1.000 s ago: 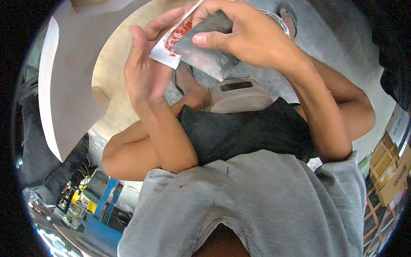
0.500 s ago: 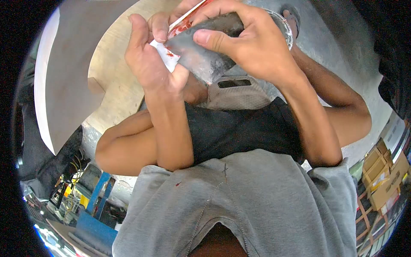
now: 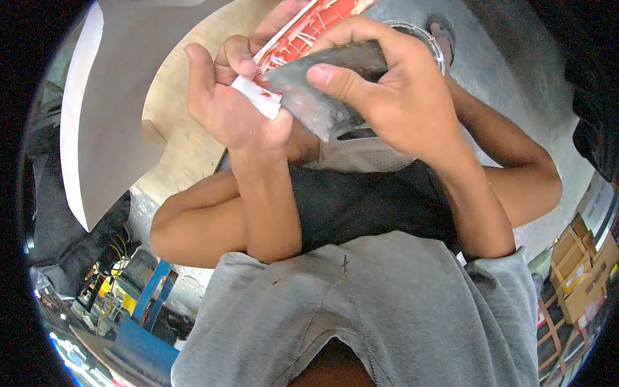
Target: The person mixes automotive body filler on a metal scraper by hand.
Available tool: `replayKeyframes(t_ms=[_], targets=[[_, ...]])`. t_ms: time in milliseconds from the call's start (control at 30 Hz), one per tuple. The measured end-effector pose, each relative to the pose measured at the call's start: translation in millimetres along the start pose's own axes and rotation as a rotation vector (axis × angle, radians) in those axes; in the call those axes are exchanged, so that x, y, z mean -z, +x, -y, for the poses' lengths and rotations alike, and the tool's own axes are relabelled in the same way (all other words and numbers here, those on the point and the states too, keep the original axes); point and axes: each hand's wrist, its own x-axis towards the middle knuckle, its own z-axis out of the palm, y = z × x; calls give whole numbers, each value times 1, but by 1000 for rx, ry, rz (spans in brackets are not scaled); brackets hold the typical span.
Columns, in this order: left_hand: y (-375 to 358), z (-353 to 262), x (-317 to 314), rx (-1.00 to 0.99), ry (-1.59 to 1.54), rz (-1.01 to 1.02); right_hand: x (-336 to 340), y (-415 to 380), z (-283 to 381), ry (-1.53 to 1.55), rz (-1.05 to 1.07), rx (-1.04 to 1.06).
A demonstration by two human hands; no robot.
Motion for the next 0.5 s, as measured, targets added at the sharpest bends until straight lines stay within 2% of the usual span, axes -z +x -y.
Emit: replayKeyframes(t_ms=[67, 200, 267, 500], targets=[[0, 1, -5, 12, 0, -41, 4, -1, 0, 61, -40, -178], [0, 3, 1, 44, 57, 81, 8, -8, 5, 76, -88, -212], [-1, 6, -2, 14, 87, -51, 9, -9, 9, 39, -171, -295], [4, 0, 7, -24, -3, -105, 20, -11, 11, 51, -226, -328]])
